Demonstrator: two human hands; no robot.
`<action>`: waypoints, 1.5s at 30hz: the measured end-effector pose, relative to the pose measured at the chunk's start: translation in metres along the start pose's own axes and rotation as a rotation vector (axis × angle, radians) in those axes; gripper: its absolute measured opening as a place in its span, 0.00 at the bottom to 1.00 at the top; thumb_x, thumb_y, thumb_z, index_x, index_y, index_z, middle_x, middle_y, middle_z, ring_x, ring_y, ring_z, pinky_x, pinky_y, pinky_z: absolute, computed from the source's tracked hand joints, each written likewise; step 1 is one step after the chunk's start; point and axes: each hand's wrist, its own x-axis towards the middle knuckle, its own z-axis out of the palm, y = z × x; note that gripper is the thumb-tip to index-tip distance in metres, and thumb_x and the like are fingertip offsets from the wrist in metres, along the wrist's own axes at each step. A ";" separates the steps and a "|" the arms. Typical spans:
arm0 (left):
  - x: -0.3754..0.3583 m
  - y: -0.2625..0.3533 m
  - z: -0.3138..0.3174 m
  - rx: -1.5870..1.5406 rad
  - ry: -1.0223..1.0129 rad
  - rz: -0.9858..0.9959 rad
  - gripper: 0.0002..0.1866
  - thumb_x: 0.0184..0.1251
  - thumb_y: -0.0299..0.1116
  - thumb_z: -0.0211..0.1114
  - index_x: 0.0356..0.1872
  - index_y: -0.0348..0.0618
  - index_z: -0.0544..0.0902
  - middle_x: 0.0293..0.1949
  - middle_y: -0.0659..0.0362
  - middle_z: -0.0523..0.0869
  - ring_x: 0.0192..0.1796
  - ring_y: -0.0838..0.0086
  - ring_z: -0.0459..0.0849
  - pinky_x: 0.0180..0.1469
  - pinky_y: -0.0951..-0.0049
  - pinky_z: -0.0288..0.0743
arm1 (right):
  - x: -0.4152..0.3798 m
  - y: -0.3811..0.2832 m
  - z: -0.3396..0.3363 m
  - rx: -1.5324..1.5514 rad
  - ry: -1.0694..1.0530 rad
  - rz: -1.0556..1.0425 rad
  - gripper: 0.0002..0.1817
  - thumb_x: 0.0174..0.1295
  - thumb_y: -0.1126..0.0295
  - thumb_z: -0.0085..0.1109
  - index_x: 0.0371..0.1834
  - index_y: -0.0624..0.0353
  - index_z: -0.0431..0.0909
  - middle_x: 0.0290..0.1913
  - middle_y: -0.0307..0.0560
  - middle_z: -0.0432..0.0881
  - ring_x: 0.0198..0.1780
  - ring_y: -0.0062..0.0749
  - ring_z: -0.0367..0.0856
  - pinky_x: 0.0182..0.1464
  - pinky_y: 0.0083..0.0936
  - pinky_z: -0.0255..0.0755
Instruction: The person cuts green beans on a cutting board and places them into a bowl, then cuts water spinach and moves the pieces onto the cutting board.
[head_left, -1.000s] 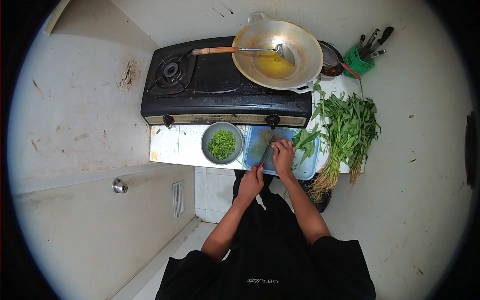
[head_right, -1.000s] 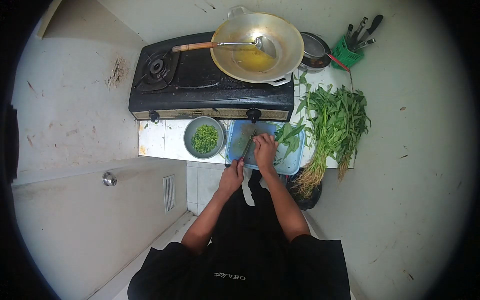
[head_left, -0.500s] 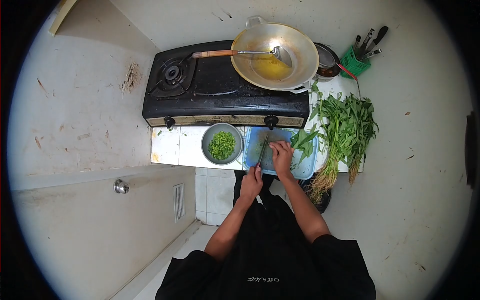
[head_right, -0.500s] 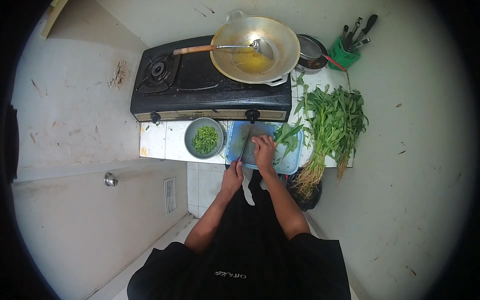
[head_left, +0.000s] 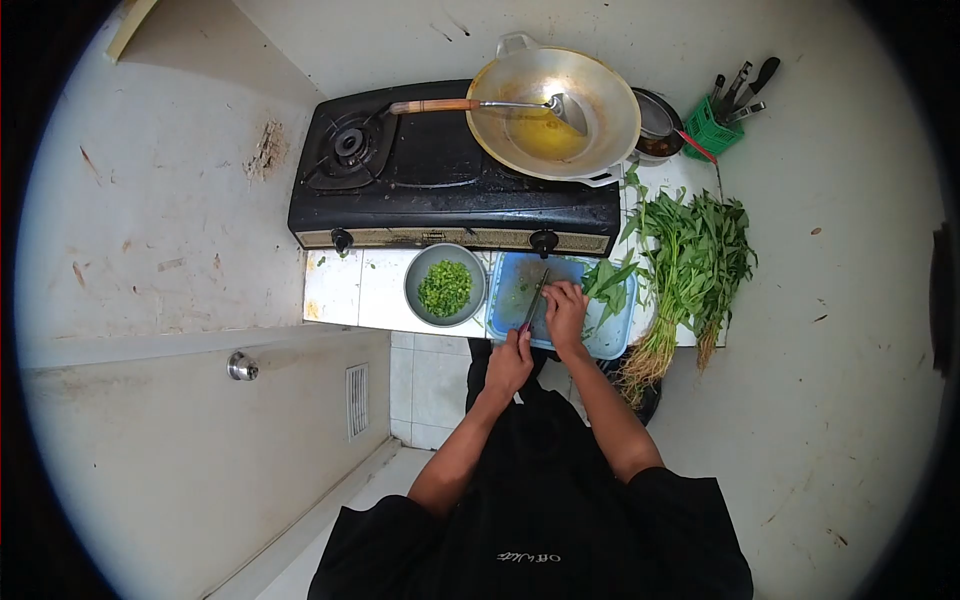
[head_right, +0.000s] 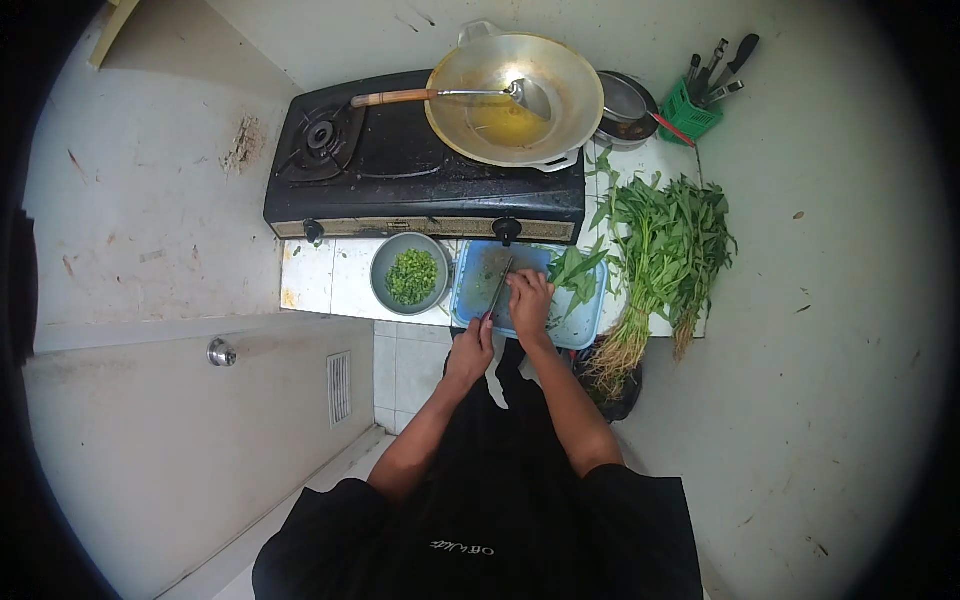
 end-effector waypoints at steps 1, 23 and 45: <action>0.002 0.000 0.003 0.018 0.017 0.009 0.19 0.82 0.46 0.49 0.47 0.37 0.75 0.30 0.31 0.85 0.37 0.29 0.84 0.41 0.33 0.77 | 0.001 0.000 0.000 0.000 0.002 0.000 0.07 0.58 0.76 0.66 0.38 0.52 0.88 0.41 0.39 0.83 0.46 0.40 0.78 0.48 0.38 0.64; 0.003 -0.001 0.003 -0.028 0.042 -0.010 0.20 0.83 0.48 0.48 0.50 0.38 0.76 0.32 0.29 0.84 0.40 0.28 0.83 0.43 0.31 0.75 | -0.004 -0.001 -0.006 0.035 0.005 -0.024 0.10 0.60 0.77 0.65 0.42 0.53 0.89 0.41 0.42 0.83 0.46 0.40 0.79 0.49 0.39 0.64; -0.021 -0.012 0.010 0.071 0.027 -0.011 0.21 0.82 0.49 0.49 0.49 0.39 0.76 0.32 0.30 0.85 0.38 0.29 0.84 0.42 0.33 0.78 | -0.004 0.004 -0.002 0.084 0.009 0.019 0.08 0.61 0.75 0.65 0.41 0.53 0.89 0.43 0.42 0.83 0.46 0.41 0.80 0.48 0.39 0.65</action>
